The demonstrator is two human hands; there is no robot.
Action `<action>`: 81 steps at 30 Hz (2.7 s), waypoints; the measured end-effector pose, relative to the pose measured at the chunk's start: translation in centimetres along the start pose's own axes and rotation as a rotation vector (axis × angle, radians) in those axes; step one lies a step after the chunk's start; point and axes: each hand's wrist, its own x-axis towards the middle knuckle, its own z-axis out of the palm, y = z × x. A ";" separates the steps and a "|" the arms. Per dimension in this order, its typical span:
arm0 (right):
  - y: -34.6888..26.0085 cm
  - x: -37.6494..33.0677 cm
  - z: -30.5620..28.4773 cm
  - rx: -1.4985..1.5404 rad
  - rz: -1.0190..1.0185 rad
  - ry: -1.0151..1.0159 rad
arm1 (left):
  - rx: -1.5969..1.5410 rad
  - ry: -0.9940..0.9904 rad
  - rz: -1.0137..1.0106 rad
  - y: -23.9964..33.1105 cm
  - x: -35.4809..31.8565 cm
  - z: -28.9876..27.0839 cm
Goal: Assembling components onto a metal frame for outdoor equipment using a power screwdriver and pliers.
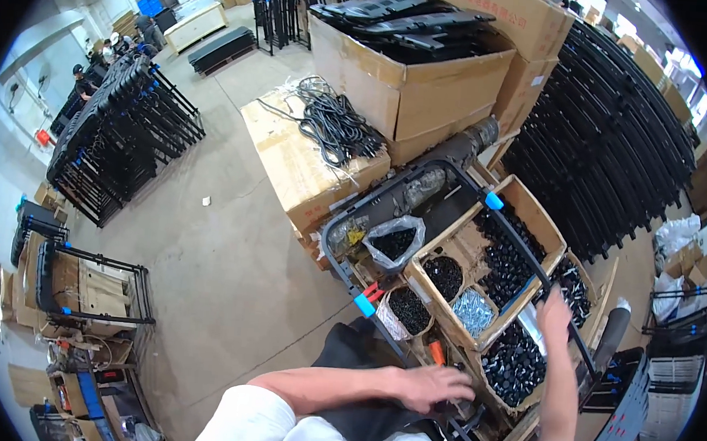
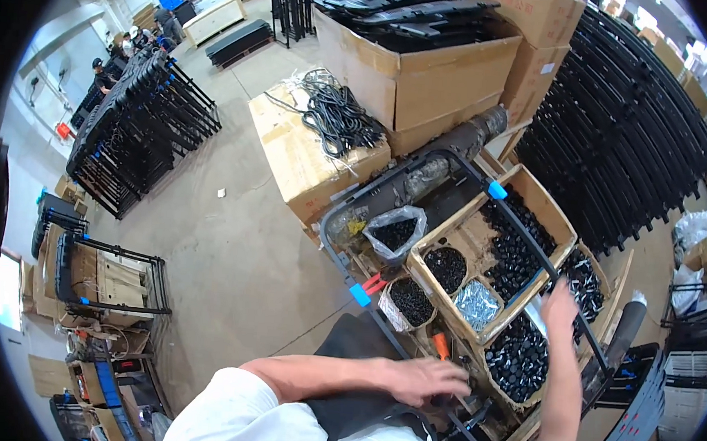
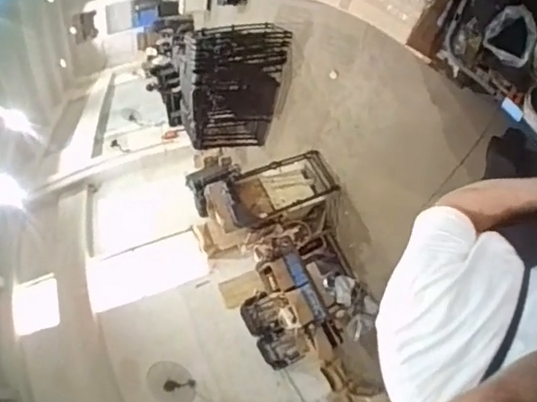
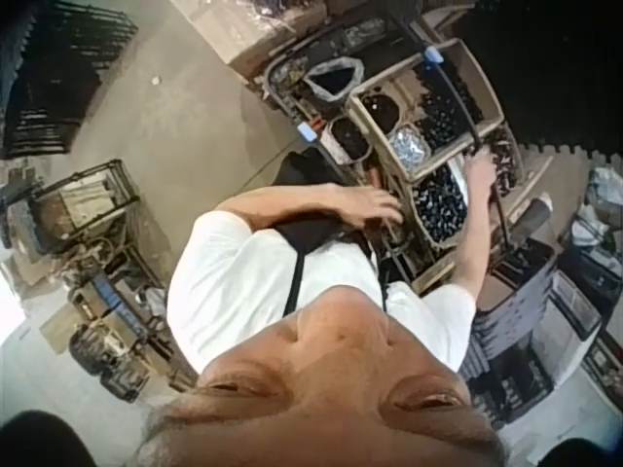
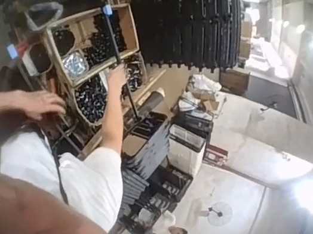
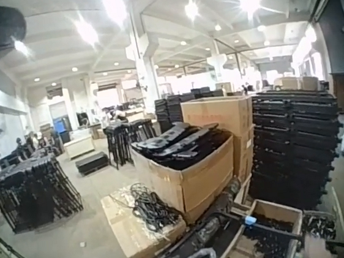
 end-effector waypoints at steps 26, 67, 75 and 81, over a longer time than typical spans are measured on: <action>-21.3 -30.1 -5.0 -0.121 0.243 -0.306 | -0.314 0.928 -1.400 -41.2 -10.5 -51.6; -21.4 -28.8 -6.0 -0.195 0.403 -0.580 | 0.156 -0.136 -0.136 -13.0 -11.0 -11.8; -22.1 -28.8 -6.9 0.102 0.533 -0.484 | 0.143 -0.273 -0.260 -12.4 -10.3 -12.1; -23.5 -28.4 -8.2 0.141 0.481 -0.327 | 0.165 -0.299 -0.262 -13.2 -11.1 -11.5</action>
